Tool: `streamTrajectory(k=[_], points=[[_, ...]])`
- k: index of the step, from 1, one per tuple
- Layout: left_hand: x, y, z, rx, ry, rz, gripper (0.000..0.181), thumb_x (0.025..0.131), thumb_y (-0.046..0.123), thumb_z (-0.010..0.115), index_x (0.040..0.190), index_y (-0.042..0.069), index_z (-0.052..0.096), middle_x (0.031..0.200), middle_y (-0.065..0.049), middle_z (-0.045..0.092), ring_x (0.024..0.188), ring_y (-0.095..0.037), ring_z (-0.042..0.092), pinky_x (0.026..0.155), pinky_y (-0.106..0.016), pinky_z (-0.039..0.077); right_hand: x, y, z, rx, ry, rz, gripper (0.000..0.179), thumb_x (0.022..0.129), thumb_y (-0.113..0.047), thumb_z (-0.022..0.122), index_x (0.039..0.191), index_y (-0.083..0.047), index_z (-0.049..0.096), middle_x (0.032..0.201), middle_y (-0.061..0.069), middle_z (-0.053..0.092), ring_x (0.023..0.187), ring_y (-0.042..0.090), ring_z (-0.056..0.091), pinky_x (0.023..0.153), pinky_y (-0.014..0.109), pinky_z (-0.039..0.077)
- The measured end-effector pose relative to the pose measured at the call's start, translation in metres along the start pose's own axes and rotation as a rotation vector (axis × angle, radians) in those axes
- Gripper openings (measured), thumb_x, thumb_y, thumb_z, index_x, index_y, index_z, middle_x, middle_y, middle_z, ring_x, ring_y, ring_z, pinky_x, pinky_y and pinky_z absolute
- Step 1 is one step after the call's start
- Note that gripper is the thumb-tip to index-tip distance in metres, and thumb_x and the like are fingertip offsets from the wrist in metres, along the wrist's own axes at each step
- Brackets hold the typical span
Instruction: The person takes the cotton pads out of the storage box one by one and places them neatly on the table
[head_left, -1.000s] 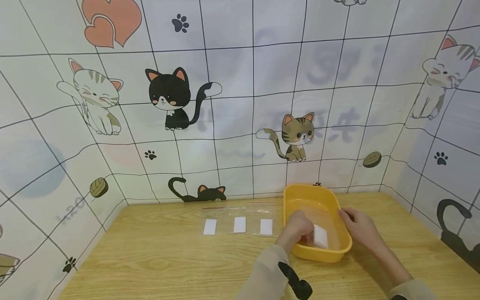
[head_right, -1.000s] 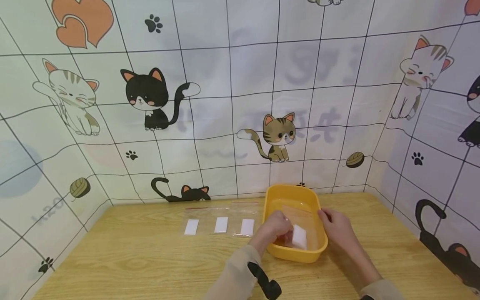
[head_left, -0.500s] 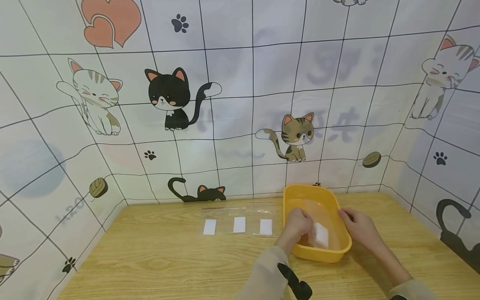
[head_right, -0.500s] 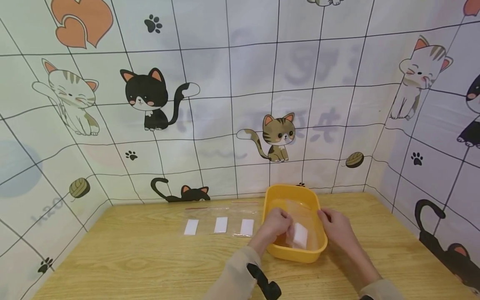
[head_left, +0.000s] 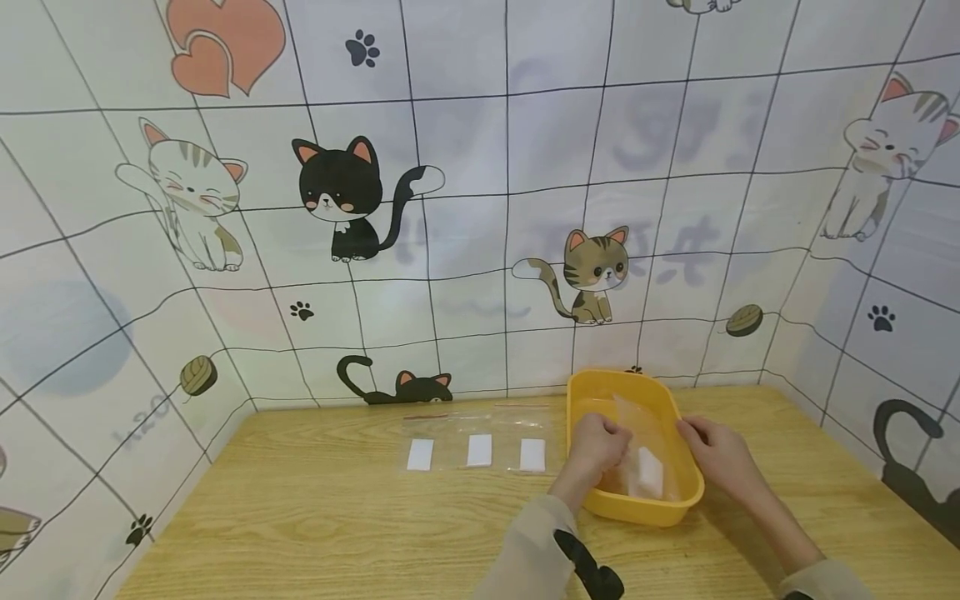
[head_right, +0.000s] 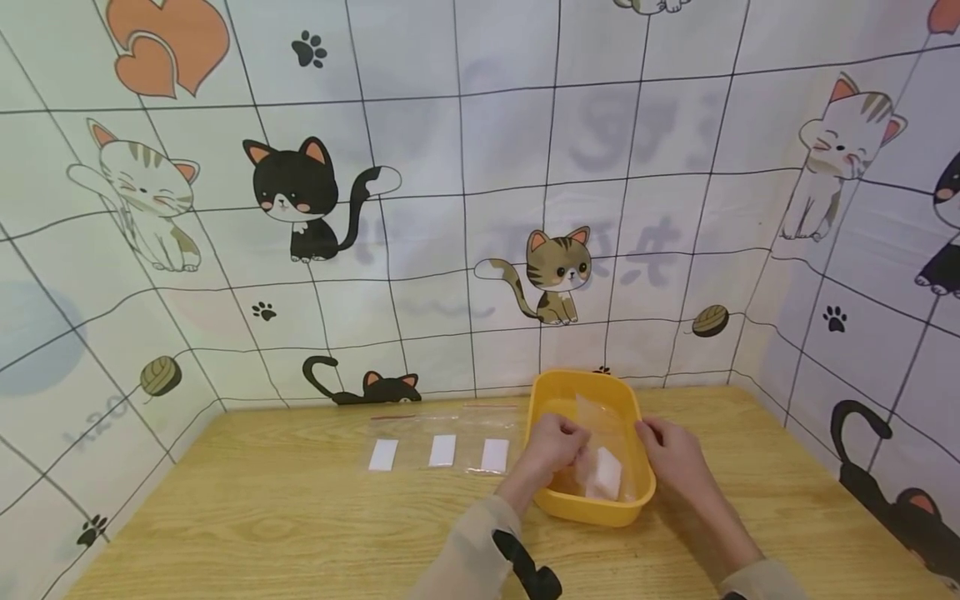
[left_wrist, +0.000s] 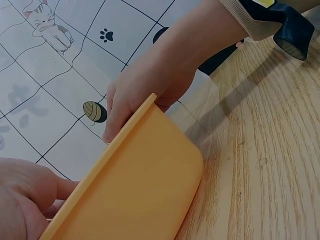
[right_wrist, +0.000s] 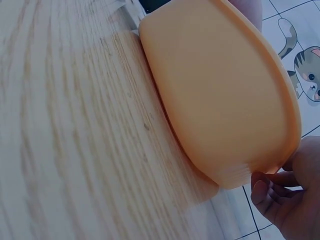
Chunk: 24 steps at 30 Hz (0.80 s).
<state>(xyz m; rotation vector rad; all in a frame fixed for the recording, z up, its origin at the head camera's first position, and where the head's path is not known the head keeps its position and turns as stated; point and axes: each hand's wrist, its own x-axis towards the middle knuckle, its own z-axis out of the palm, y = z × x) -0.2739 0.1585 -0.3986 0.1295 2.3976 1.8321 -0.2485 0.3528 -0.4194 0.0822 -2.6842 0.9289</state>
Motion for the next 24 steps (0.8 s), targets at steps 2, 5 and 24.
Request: streamTrajectory(k=[2, 5, 24], points=[[-0.0002, -0.0003, 0.0003, 0.004, 0.01, 0.02, 0.017, 0.092, 0.006, 0.071, 0.077, 0.003, 0.067, 0.064, 0.001, 0.056, 0.053, -0.011, 0.048, 0.045, -0.023, 0.036, -0.0004, 0.0009, 0.0002, -0.003, 0.002, -0.003, 0.042, 0.108, -0.022, 0.046, 0.124, 0.015, 0.06, 0.115, 0.031, 0.066, 0.102, 0.041, 0.065, 0.081, 0.05, 0.055], [-0.0001, -0.0001, 0.0009, 0.01, 0.031, 0.033, 0.012, 0.092, 0.005, 0.07, 0.081, 0.006, 0.064, 0.068, 0.001, 0.055, 0.057, -0.011, 0.051, 0.049, -0.023, 0.04, -0.0011, 0.0016, 0.0002, 0.004, 0.003, -0.005, 0.042, 0.108, -0.022, 0.046, 0.124, 0.015, 0.06, 0.116, 0.031, 0.066, 0.104, 0.042, 0.065, 0.083, 0.052, 0.054], [-0.001, 0.0039, -0.0002, -0.122, 0.032, 0.097, 0.009, 0.091, 0.0, 0.069, 0.088, 0.006, 0.064, 0.076, 0.003, 0.058, 0.064, -0.01, 0.06, 0.06, -0.025, 0.053, -0.0009, 0.0025, 0.0004, 0.002, 0.009, -0.015, 0.043, 0.109, -0.022, 0.046, 0.125, 0.015, 0.06, 0.117, 0.032, 0.065, 0.105, 0.045, 0.064, 0.085, 0.056, 0.053]])
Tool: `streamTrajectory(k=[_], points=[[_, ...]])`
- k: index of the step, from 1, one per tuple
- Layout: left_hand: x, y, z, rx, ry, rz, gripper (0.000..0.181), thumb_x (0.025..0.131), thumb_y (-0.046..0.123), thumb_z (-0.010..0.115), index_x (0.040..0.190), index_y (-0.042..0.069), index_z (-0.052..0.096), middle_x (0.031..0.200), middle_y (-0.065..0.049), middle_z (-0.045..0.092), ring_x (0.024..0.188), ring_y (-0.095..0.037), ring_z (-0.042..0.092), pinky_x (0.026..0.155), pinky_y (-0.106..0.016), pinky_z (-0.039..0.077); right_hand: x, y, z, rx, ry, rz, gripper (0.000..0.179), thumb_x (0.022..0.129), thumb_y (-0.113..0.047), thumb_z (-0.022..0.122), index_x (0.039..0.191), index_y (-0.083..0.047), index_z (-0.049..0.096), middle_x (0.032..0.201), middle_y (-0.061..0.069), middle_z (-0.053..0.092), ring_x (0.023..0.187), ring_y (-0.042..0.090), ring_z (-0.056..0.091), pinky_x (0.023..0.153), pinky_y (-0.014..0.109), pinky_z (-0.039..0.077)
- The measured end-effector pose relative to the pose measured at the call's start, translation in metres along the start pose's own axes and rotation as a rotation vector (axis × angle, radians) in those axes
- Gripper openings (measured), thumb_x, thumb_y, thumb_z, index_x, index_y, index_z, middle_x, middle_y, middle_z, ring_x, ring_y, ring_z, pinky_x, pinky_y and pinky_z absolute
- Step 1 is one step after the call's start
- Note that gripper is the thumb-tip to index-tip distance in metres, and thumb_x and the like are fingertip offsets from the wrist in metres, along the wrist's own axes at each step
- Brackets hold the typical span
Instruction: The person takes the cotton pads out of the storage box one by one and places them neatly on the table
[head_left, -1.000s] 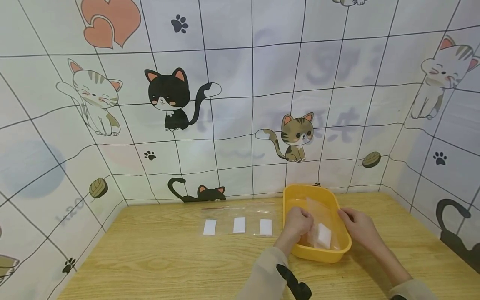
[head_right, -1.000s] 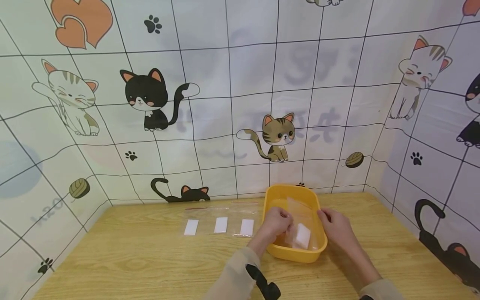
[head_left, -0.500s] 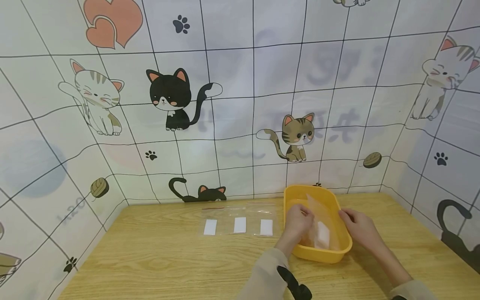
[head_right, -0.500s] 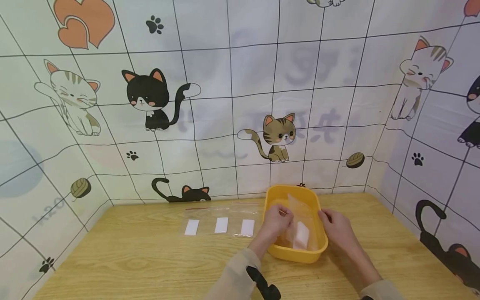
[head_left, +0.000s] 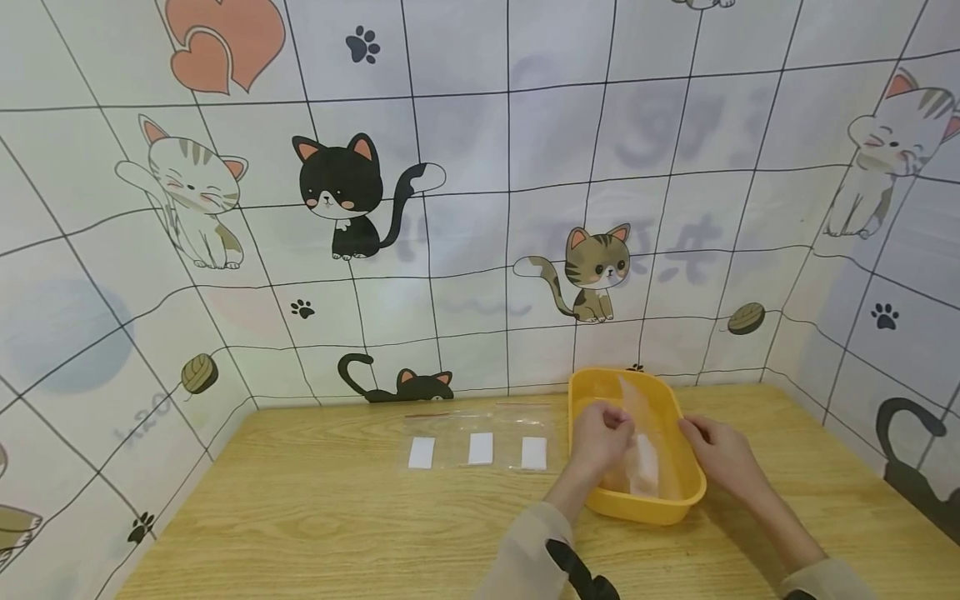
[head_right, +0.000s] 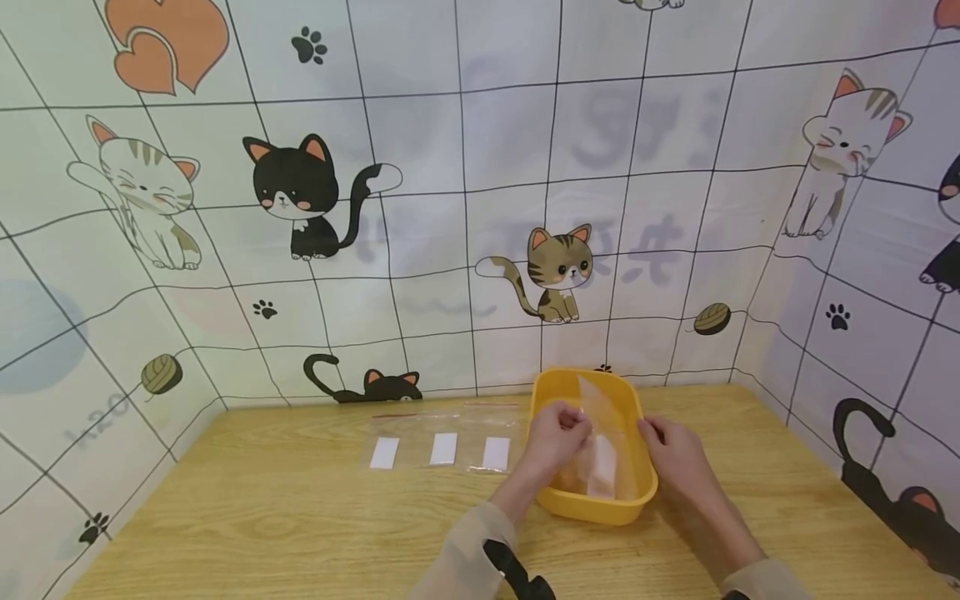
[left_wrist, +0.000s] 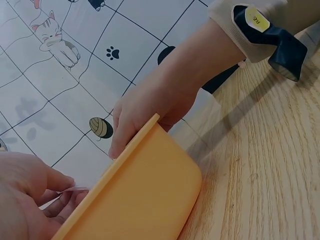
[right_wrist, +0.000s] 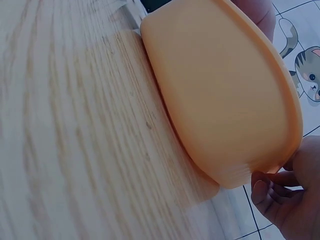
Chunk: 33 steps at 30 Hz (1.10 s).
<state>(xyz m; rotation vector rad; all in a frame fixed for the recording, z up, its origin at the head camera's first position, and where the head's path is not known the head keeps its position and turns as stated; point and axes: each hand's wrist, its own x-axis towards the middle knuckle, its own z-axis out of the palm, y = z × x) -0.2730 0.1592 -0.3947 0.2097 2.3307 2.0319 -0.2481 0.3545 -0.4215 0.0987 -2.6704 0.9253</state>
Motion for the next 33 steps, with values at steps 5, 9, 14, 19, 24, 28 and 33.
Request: streamTrajectory(k=[5, 9, 14, 19, 24, 28, 33], points=[[-0.002, 0.001, -0.003, -0.08, -0.016, 0.035, 0.009, 0.089, -0.004, 0.068, 0.087, 0.004, 0.065, 0.074, 0.003, 0.057, 0.063, -0.009, 0.061, 0.059, -0.022, 0.054, 0.001, -0.001, 0.0, 0.008, -0.003, -0.002, 0.043, 0.108, -0.021, 0.046, 0.125, 0.016, 0.059, 0.117, 0.033, 0.064, 0.106, 0.046, 0.063, 0.085, 0.057, 0.053], [-0.003, 0.002, -0.006, -0.112, -0.038, 0.075, 0.009, 0.089, -0.005, 0.068, 0.087, 0.004, 0.065, 0.075, 0.003, 0.057, 0.064, -0.007, 0.059, 0.06, -0.02, 0.054, 0.001, 0.0, 0.001, 0.009, -0.002, -0.007, 0.043, 0.108, -0.021, 0.046, 0.125, 0.017, 0.059, 0.117, 0.034, 0.064, 0.106, 0.047, 0.063, 0.084, 0.056, 0.053], [-0.005, 0.002, -0.009, -0.136, -0.052, 0.095, 0.006, 0.089, -0.003, 0.07, 0.089, 0.002, 0.067, 0.077, 0.004, 0.059, 0.066, -0.005, 0.058, 0.062, -0.019, 0.053, 0.001, 0.0, 0.001, -0.004, 0.004, -0.012, 0.042, 0.108, -0.02, 0.047, 0.124, 0.016, 0.06, 0.116, 0.033, 0.065, 0.104, 0.045, 0.064, 0.081, 0.051, 0.054], [-0.006, 0.004, -0.014, -0.184, -0.056, 0.08, 0.005, 0.09, -0.002, 0.071, 0.09, 0.001, 0.068, 0.079, 0.002, 0.06, 0.068, -0.009, 0.062, 0.066, -0.021, 0.055, 0.001, 0.0, 0.001, -0.01, 0.001, -0.009, 0.042, 0.108, -0.02, 0.047, 0.124, 0.016, 0.06, 0.116, 0.033, 0.065, 0.104, 0.044, 0.065, 0.08, 0.049, 0.055], [-0.006, 0.003, -0.019, -0.213, -0.067, 0.093, 0.006, 0.092, -0.001, 0.07, 0.09, 0.004, 0.068, 0.082, 0.001, 0.062, 0.072, -0.012, 0.066, 0.069, -0.023, 0.056, 0.001, -0.001, 0.002, -0.003, -0.009, 0.004, 0.043, 0.109, -0.021, 0.045, 0.126, 0.017, 0.058, 0.118, 0.034, 0.064, 0.105, 0.045, 0.063, 0.084, 0.056, 0.053], [-0.008, 0.003, -0.023, -0.221, -0.069, 0.098, 0.004, 0.092, 0.001, 0.071, 0.094, 0.003, 0.068, 0.083, 0.001, 0.062, 0.073, -0.012, 0.066, 0.07, -0.023, 0.057, 0.001, -0.002, 0.001, 0.002, -0.021, 0.022, 0.045, 0.109, -0.022, 0.044, 0.128, 0.017, 0.056, 0.121, 0.035, 0.062, 0.107, 0.046, 0.062, 0.087, 0.058, 0.052], [-0.011, 0.004, -0.029, -0.201, -0.066, 0.103, 0.005, 0.092, 0.002, 0.071, 0.093, 0.006, 0.068, 0.085, 0.003, 0.063, 0.074, -0.01, 0.065, 0.07, -0.023, 0.056, 0.0, -0.002, 0.001, -0.002, -0.026, 0.029, 0.046, 0.11, -0.023, 0.044, 0.129, 0.018, 0.055, 0.122, 0.036, 0.061, 0.107, 0.046, 0.062, 0.087, 0.057, 0.053]])
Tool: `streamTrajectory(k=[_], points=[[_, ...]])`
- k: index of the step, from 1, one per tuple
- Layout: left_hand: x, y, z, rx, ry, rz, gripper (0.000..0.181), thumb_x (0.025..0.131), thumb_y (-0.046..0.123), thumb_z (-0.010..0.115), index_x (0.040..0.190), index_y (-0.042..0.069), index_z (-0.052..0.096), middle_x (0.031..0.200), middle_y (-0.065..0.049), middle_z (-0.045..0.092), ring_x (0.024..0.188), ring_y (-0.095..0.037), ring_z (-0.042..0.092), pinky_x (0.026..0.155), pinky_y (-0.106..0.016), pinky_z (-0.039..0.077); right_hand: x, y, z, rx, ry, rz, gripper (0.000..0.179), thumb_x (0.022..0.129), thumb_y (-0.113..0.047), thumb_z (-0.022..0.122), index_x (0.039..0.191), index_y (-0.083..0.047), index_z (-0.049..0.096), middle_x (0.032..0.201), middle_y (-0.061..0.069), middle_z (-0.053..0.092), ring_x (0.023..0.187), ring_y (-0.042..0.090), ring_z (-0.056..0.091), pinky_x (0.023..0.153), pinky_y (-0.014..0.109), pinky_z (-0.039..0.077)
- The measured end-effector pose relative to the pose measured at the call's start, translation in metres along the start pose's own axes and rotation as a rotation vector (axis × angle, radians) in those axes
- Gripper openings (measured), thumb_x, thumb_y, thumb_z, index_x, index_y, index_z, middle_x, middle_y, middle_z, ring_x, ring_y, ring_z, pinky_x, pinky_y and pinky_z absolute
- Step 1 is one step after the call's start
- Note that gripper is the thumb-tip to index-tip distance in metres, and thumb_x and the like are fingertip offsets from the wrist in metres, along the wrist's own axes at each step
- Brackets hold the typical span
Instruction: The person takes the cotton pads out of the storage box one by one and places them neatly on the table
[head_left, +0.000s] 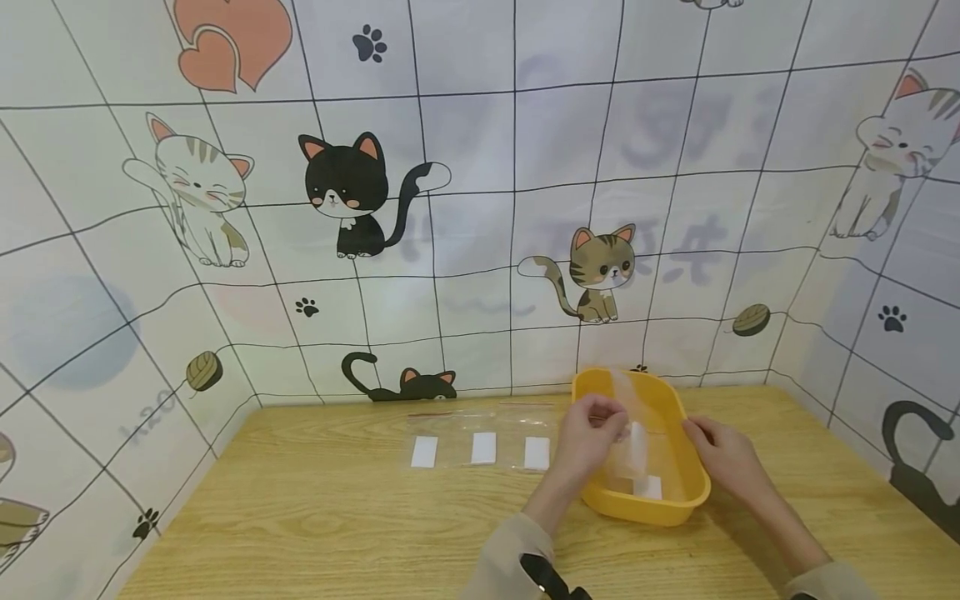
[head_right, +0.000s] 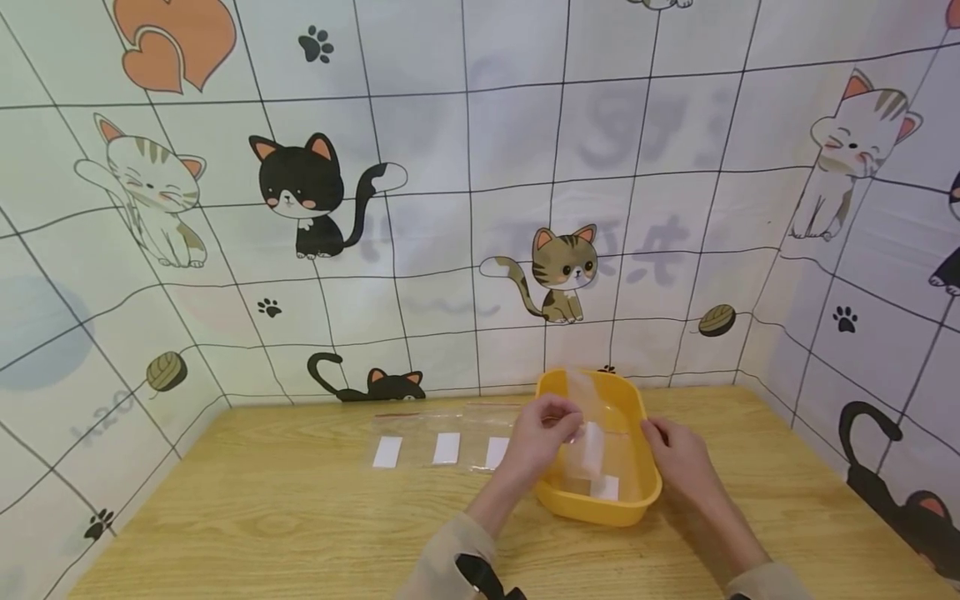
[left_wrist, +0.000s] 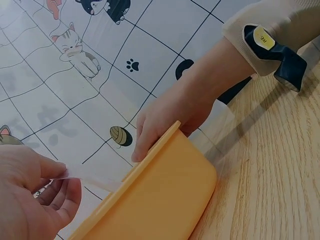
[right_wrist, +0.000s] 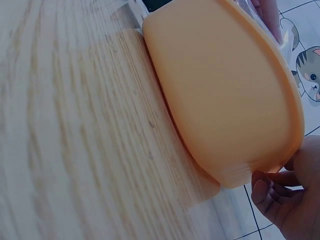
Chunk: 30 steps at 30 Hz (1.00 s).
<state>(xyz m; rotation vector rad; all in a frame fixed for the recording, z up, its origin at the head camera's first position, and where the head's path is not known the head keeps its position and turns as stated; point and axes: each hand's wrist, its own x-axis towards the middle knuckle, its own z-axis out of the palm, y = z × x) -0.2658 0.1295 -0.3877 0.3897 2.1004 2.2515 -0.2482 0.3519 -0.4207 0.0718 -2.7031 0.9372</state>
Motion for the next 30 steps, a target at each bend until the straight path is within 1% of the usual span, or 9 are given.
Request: streamTrajectory(k=[4, 11, 17, 23, 30], points=[[-0.002, 0.001, -0.004, 0.011, -0.001, 0.005, 0.007, 0.093, 0.003, 0.071, 0.094, 0.009, 0.069, 0.086, 0.003, 0.064, 0.075, -0.01, 0.064, 0.071, -0.023, 0.055, 0.0, 0.0, 0.0, -0.003, -0.001, -0.001, 0.045, 0.109, -0.022, 0.044, 0.128, 0.018, 0.056, 0.12, 0.036, 0.062, 0.105, 0.045, 0.063, 0.085, 0.057, 0.054], [-0.003, 0.003, -0.009, -0.008, -0.012, 0.028, 0.005, 0.093, 0.005, 0.071, 0.096, 0.006, 0.069, 0.087, 0.003, 0.064, 0.077, -0.01, 0.065, 0.073, -0.024, 0.056, 0.001, 0.001, 0.0, -0.013, -0.005, 0.001, 0.046, 0.11, -0.022, 0.043, 0.128, 0.018, 0.055, 0.121, 0.036, 0.061, 0.106, 0.047, 0.062, 0.086, 0.058, 0.053], [-0.004, 0.004, -0.012, -0.031, -0.009, 0.041, 0.004, 0.092, 0.004, 0.071, 0.095, 0.004, 0.068, 0.086, 0.002, 0.064, 0.075, -0.01, 0.065, 0.073, -0.023, 0.056, 0.001, 0.001, 0.0, -0.014, 0.005, -0.007, 0.045, 0.109, -0.022, 0.043, 0.127, 0.018, 0.056, 0.119, 0.036, 0.062, 0.105, 0.047, 0.063, 0.085, 0.058, 0.053], [-0.003, 0.007, -0.017, -0.049, -0.008, 0.028, 0.004, 0.092, 0.003, 0.071, 0.096, 0.004, 0.069, 0.087, 0.001, 0.064, 0.076, -0.01, 0.063, 0.074, -0.024, 0.056, 0.001, 0.001, 0.0, -0.013, 0.002, -0.009, 0.046, 0.11, -0.023, 0.043, 0.127, 0.018, 0.056, 0.119, 0.036, 0.062, 0.106, 0.047, 0.062, 0.086, 0.059, 0.053], [-0.003, 0.011, -0.024, -0.067, -0.003, 0.032, 0.005, 0.092, 0.004, 0.072, 0.097, 0.004, 0.068, 0.089, 0.001, 0.066, 0.078, -0.011, 0.066, 0.076, -0.025, 0.057, 0.001, 0.003, 0.001, -0.013, 0.009, -0.017, 0.045, 0.109, -0.022, 0.043, 0.127, 0.017, 0.056, 0.119, 0.035, 0.063, 0.104, 0.044, 0.063, 0.084, 0.056, 0.054]])
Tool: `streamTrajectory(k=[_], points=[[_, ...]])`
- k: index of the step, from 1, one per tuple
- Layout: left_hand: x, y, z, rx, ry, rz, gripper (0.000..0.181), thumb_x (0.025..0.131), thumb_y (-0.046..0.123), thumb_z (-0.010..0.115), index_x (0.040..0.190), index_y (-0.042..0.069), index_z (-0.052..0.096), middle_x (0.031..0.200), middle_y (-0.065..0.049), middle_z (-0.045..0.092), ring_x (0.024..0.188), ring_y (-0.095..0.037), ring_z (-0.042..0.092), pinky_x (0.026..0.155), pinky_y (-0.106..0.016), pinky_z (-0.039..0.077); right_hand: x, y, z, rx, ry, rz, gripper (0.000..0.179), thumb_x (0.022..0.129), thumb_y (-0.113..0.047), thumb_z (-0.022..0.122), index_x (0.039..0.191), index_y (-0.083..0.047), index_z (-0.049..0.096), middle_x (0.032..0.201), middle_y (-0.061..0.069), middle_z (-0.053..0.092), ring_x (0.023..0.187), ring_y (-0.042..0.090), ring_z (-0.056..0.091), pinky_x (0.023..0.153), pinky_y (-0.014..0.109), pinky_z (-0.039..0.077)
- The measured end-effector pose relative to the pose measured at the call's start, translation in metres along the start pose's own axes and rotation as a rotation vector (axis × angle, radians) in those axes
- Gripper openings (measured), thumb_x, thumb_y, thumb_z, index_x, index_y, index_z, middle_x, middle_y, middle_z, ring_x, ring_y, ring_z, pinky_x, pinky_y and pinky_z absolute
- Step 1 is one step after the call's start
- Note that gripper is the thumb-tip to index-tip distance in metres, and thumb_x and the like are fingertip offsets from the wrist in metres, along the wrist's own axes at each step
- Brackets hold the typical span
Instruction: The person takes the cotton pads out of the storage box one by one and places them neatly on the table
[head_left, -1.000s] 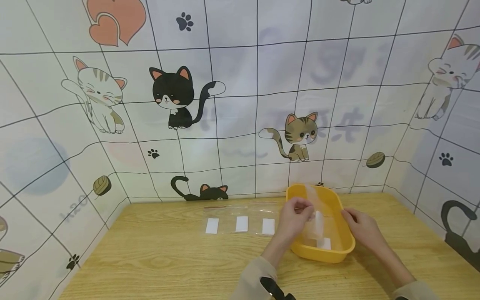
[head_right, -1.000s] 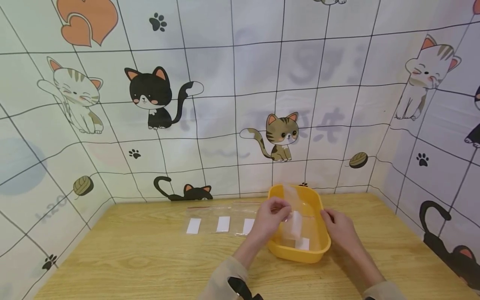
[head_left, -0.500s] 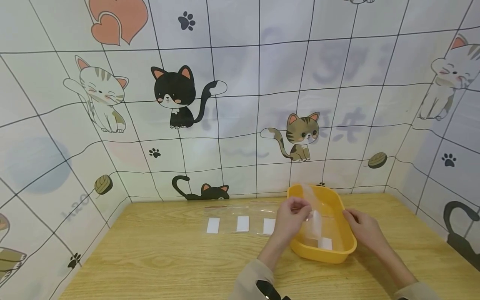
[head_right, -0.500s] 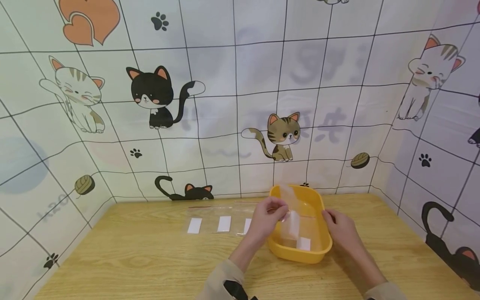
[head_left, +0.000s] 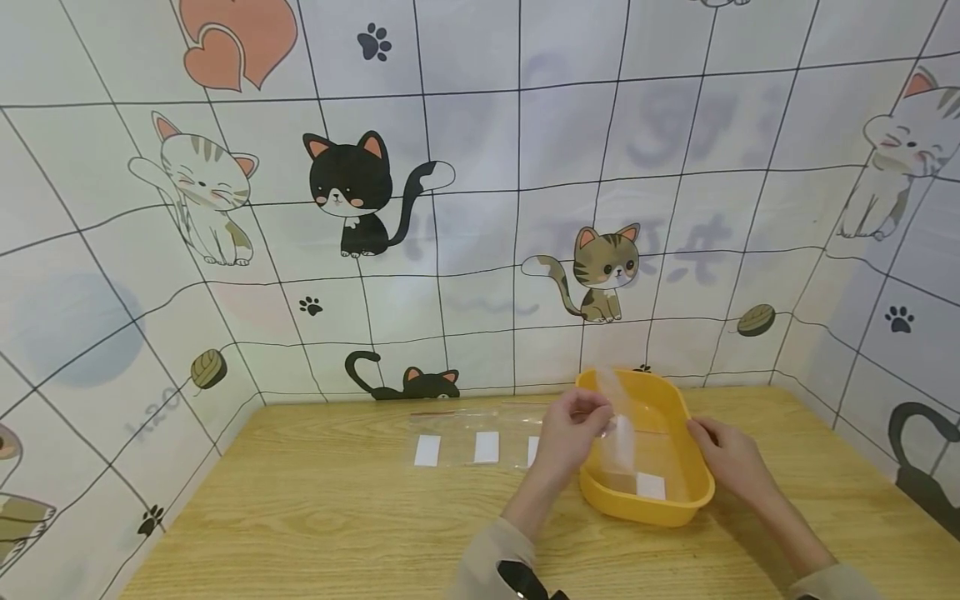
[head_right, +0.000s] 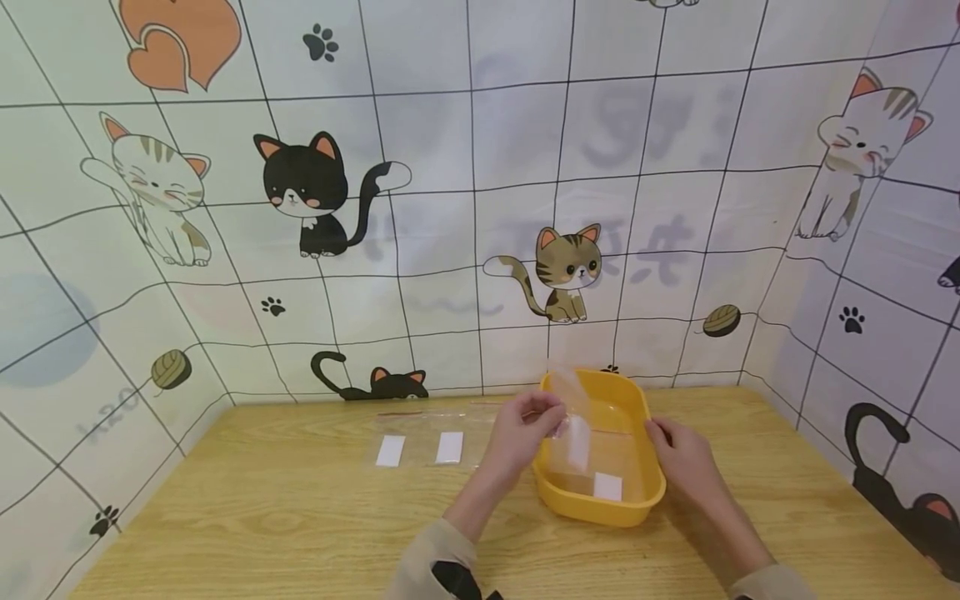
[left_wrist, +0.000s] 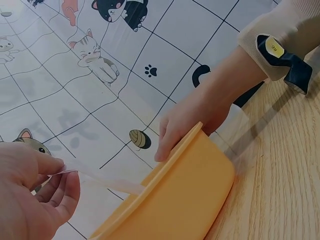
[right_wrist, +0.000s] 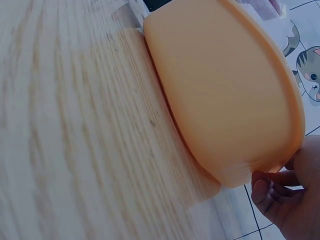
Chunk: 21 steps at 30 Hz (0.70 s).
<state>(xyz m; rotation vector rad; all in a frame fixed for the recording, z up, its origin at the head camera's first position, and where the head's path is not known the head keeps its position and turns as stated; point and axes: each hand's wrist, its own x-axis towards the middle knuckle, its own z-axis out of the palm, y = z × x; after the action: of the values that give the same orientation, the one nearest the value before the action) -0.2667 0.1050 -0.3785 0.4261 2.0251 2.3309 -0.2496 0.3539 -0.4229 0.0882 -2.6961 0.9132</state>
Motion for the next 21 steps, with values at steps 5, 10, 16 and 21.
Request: streamTrajectory(k=[5, 10, 16, 21], points=[[0.001, 0.001, -0.006, 0.012, 0.005, 0.014, 0.006, 0.093, 0.004, 0.071, 0.098, 0.004, 0.068, 0.089, 0.0, 0.066, 0.078, -0.011, 0.066, 0.075, -0.024, 0.057, 0.0, 0.0, 0.0, 0.004, -0.003, 0.002, 0.046, 0.11, -0.022, 0.043, 0.128, 0.017, 0.056, 0.119, 0.035, 0.063, 0.104, 0.045, 0.063, 0.085, 0.056, 0.053], [0.0, 0.002, -0.011, 0.032, -0.006, 0.039, 0.006, 0.094, 0.004, 0.07, 0.099, 0.002, 0.068, 0.088, 0.0, 0.066, 0.077, -0.01, 0.065, 0.074, -0.024, 0.057, -0.001, -0.002, -0.001, 0.011, -0.012, 0.01, 0.048, 0.11, -0.024, 0.041, 0.128, 0.017, 0.055, 0.12, 0.035, 0.062, 0.105, 0.045, 0.063, 0.085, 0.057, 0.053], [-0.001, 0.006, -0.016, 0.049, -0.013, 0.051, 0.006, 0.094, 0.004, 0.069, 0.099, 0.002, 0.067, 0.089, 0.0, 0.065, 0.078, -0.01, 0.064, 0.074, -0.024, 0.056, -0.002, -0.001, -0.001, 0.016, -0.016, 0.007, 0.05, 0.11, -0.026, 0.04, 0.128, 0.018, 0.055, 0.12, 0.036, 0.061, 0.106, 0.046, 0.062, 0.086, 0.059, 0.052], [-0.001, 0.006, -0.021, 0.059, -0.026, 0.069, 0.007, 0.095, 0.003, 0.068, 0.1, -0.001, 0.067, 0.089, -0.002, 0.065, 0.077, -0.009, 0.065, 0.074, -0.023, 0.057, -0.001, 0.0, -0.001, 0.016, -0.02, 0.009, 0.05, 0.11, -0.026, 0.04, 0.129, 0.018, 0.054, 0.121, 0.036, 0.061, 0.106, 0.047, 0.062, 0.086, 0.059, 0.052]])
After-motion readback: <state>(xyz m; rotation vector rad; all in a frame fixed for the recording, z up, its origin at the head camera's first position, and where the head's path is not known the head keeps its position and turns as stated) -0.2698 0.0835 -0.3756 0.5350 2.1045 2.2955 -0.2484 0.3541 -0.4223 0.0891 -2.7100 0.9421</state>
